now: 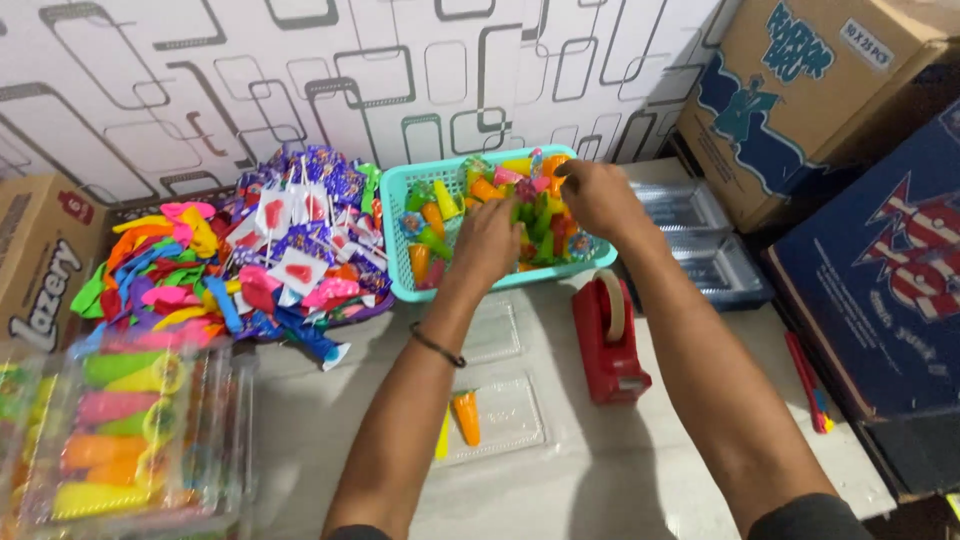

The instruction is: The person packs small plastic cone-shaped toys from a basket into clear plastic containers by hand and seals the containers using a tape dispenser.

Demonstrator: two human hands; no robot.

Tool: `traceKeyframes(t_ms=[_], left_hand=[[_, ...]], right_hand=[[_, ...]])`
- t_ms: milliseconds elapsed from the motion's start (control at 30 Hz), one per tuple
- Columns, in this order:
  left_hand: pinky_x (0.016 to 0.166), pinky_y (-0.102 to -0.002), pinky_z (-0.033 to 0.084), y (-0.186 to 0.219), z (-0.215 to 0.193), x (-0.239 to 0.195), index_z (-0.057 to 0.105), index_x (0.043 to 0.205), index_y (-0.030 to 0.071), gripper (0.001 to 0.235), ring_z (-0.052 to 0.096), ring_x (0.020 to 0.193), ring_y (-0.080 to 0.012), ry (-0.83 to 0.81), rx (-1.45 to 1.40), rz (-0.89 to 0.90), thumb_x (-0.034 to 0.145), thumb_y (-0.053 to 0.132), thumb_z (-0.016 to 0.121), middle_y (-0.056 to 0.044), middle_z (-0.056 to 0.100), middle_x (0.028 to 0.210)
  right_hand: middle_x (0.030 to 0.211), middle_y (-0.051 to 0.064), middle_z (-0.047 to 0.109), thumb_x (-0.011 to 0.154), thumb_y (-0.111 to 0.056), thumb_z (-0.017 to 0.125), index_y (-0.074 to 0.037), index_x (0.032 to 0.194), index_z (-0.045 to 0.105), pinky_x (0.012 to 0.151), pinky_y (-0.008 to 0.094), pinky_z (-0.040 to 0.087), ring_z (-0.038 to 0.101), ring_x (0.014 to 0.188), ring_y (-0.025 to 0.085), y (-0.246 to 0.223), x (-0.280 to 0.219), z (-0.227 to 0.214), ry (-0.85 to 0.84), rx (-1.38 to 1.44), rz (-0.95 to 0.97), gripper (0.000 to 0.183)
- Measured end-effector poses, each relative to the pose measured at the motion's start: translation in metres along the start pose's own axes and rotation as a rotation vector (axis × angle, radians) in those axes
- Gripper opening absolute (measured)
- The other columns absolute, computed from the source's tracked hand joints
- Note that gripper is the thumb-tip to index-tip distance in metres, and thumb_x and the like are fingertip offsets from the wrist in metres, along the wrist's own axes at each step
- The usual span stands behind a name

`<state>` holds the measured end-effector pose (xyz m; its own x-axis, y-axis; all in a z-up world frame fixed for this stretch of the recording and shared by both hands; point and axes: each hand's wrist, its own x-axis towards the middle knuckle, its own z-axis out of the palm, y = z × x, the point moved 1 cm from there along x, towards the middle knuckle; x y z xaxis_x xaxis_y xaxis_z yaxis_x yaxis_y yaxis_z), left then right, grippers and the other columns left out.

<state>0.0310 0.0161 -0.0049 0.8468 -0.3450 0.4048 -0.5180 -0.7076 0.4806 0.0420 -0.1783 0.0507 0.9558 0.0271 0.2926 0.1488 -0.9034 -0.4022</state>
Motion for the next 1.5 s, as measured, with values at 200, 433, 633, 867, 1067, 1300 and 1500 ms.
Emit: traceKeyframes(t_ms=[200, 433, 633, 867, 1067, 1300, 1500], left_hand=[[0.088, -0.054, 0.056, 0.034, 0.006, 0.033, 0.047, 0.143, 0.001, 0.053, 0.062, 0.113, -0.0444, 0.037, 0.030, -0.081, 0.096, 0.016, 0.067, -0.027, 0.062, 0.121], [0.086, -0.046, 0.058, 0.008, 0.039, 0.051, 0.058, 0.129, 0.004, 0.039, 0.064, 0.110, -0.0354, 0.103, 0.138, -0.115, 0.094, 0.018, 0.070, -0.018, 0.064, 0.109], [0.081, -0.044, 0.060, 0.015, 0.019, 0.045, 0.060, 0.130, 0.000, 0.035, 0.067, 0.106, -0.0382, 0.128, -0.012, -0.144, 0.096, 0.008, 0.065, -0.023, 0.065, 0.108], [0.091, -0.045, 0.058, 0.018, -0.032, 0.020, 0.060, 0.134, -0.003, 0.038, 0.067, 0.111, -0.0396, 0.193, -0.311, -0.131, 0.097, 0.001, 0.057, -0.025, 0.068, 0.113], [0.089, -0.044, 0.056, 0.015, -0.060, -0.077, 0.072, 0.119, 0.008, 0.023, 0.070, 0.101, -0.0314, 0.226, -0.401, -0.019, 0.098, 0.012, 0.063, -0.014, 0.074, 0.102], [0.089, -0.042, 0.056, 0.028, -0.092, -0.188, 0.075, 0.116, 0.010, 0.024, 0.072, 0.101, -0.0309, -0.026, -0.415, 0.061, 0.096, 0.007, 0.063, -0.011, 0.077, 0.105], [0.083, -0.038, 0.046, 0.017, -0.066, -0.225, 0.077, 0.108, 0.009, 0.018, 0.062, 0.096, -0.0237, 0.088, -0.173, 0.251, 0.095, 0.010, 0.065, -0.002, 0.077, 0.098]], right_hand=[[0.108, 0.016, 0.075, 0.095, -0.015, 0.065, -0.019, 0.126, 0.075, 0.079, 0.049, 0.062, 0.075, 0.094, 0.037, 0.026, 0.043, 0.031, -0.159, -0.356, -0.073, 0.032], [0.115, 0.019, 0.071, 0.096, -0.024, 0.067, -0.023, 0.131, 0.072, 0.087, 0.054, 0.059, 0.071, 0.104, 0.038, 0.026, 0.046, 0.036, -0.209, -0.363, -0.146, 0.036], [0.107, 0.016, 0.072, 0.098, -0.027, 0.068, -0.020, 0.124, 0.075, 0.085, 0.051, 0.060, 0.072, 0.098, 0.033, 0.021, 0.042, 0.031, -0.150, -0.398, -0.203, 0.028], [0.096, 0.014, 0.073, 0.097, -0.021, 0.065, -0.012, 0.115, 0.073, 0.079, 0.048, 0.060, 0.073, 0.090, 0.034, -0.015, 0.003, 0.000, -0.095, -0.183, -0.248, 0.022], [0.094, 0.022, 0.072, 0.092, -0.019, 0.067, -0.006, 0.115, 0.065, 0.082, 0.055, 0.057, 0.071, 0.094, 0.042, -0.071, -0.131, -0.007, -0.061, 0.143, -0.188, 0.026], [0.078, 0.004, 0.068, 0.088, -0.022, 0.076, -0.017, 0.115, 0.068, 0.073, 0.039, 0.055, 0.071, 0.076, 0.025, -0.095, -0.266, 0.048, 0.214, 0.131, -0.230, 0.028], [0.094, 0.000, 0.069, 0.092, -0.018, 0.071, -0.011, 0.109, 0.064, 0.083, 0.039, 0.042, 0.065, 0.085, 0.022, -0.102, -0.317, 0.074, 0.230, 0.201, -0.208, 0.019]])
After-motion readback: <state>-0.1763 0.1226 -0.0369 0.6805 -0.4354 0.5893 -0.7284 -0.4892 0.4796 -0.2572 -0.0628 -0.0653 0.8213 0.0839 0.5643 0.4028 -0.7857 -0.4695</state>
